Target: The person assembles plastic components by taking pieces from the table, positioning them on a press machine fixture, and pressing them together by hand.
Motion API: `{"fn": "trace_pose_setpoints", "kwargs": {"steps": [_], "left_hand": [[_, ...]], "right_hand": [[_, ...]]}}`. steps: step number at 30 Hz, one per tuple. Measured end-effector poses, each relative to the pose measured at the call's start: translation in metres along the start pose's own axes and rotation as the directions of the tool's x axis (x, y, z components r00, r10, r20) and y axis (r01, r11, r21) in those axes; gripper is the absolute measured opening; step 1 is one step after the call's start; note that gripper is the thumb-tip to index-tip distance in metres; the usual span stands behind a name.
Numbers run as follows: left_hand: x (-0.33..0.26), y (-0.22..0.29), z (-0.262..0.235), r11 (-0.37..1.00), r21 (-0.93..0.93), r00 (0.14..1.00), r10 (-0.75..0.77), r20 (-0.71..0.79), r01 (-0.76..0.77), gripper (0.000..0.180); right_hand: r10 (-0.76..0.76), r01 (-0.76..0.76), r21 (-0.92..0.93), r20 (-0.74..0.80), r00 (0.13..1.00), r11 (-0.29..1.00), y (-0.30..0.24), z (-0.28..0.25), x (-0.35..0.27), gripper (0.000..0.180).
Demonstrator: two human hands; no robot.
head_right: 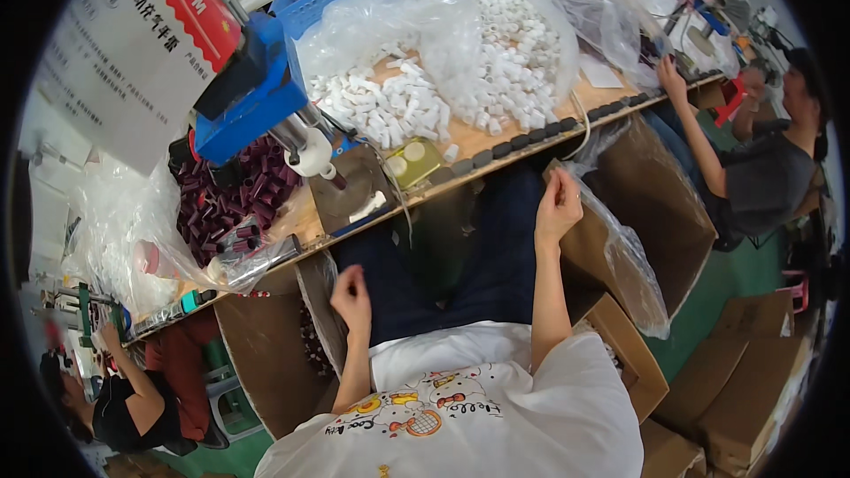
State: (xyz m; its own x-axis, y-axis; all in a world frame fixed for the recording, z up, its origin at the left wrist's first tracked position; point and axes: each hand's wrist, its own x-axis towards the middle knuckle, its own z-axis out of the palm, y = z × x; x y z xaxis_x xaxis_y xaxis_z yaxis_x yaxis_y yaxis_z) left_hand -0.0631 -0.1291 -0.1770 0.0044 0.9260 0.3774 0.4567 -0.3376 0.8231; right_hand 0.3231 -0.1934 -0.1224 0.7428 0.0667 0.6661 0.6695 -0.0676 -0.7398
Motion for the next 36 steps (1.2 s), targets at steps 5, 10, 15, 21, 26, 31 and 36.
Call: {"fn": "trace_pose_setpoints", "kwargs": {"steps": [5,10,15,21,26,31,36], "left_hand": [[0.007,-0.001,0.003,0.99,-0.023,0.985,-0.133,0.11,0.136,0.013],[0.004,-0.002,-0.004,0.997,0.069,0.988,0.008,0.155,-0.019,0.013],[0.007,-0.001,-0.005,0.996,0.084,0.979,-0.014,0.204,-0.003,0.014],[0.009,0.015,-0.008,0.99,0.113,0.969,0.053,0.243,-0.083,0.015],[0.01,0.019,0.007,0.972,0.136,0.969,0.168,0.181,-0.194,0.015],[0.0,0.033,0.072,0.55,0.483,0.599,0.038,0.8,-0.681,0.012],[-0.074,-0.031,0.165,0.877,0.308,0.219,-0.24,0.946,-0.37,0.021]], "right_hand": [[0.184,-0.184,-0.025,-0.002,0.983,0.983,0.044,-0.072,-0.041,0.012],[0.32,-0.319,-0.058,0.012,0.947,0.946,0.053,-0.098,-0.066,0.014],[0.359,-0.347,-0.106,0.134,0.924,0.932,0.047,-0.078,-0.082,0.016],[0.136,-0.085,-0.134,0.444,0.885,0.987,0.008,-0.031,-0.103,0.014],[-0.015,0.146,-0.191,0.559,0.829,0.971,-0.002,-0.024,-0.1,0.02],[-0.31,0.477,-0.022,0.734,0.604,0.879,-0.07,0.002,-0.106,0.033],[-0.033,0.103,0.053,0.983,-0.183,0.993,-0.013,0.062,-0.256,0.028]]}}
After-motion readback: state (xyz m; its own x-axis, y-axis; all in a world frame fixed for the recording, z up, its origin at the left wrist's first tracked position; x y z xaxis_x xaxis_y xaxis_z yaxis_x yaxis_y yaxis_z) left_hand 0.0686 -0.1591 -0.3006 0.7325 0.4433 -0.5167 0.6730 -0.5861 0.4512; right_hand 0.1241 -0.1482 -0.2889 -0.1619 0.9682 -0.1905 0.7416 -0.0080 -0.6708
